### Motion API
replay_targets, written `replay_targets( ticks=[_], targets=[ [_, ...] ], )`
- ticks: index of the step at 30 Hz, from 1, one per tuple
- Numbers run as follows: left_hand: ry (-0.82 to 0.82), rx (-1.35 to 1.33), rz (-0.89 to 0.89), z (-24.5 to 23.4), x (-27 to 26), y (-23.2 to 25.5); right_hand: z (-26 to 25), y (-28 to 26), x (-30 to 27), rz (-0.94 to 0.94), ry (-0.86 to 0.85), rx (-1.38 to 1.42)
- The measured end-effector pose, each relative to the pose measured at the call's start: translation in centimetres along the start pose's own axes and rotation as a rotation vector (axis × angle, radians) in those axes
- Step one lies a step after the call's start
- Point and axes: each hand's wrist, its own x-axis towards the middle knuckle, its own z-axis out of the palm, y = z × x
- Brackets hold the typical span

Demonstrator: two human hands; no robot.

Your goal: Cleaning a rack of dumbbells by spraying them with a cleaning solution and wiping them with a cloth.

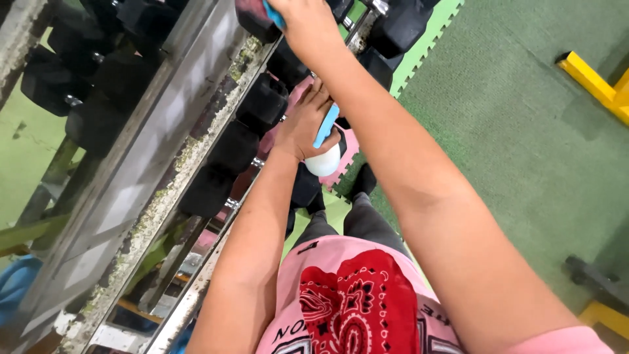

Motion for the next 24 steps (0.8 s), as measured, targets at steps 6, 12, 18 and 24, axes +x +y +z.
replay_targets(
  ticks=[6,12,18,24],
  targets=[
    [-0.093,0.002,-0.061,-0.3,0.2,0.3,-7.7,-1.0,-4.5,-0.212,-0.048,-0.153],
    [-0.079,0.023,-0.040,-0.2,0.2,0.5,-7.9,0.2,-6.3,-0.185,-0.243,-0.113],
    [-0.126,0.078,-0.123,0.2,-0.4,0.0,-5.7,-5.4,-1.8,-0.108,0.068,-0.070],
    [-0.053,0.034,-0.097,-1.4,0.5,1.7,-0.2,-7.2,0.2,-0.264,0.023,-0.296]
  ],
)
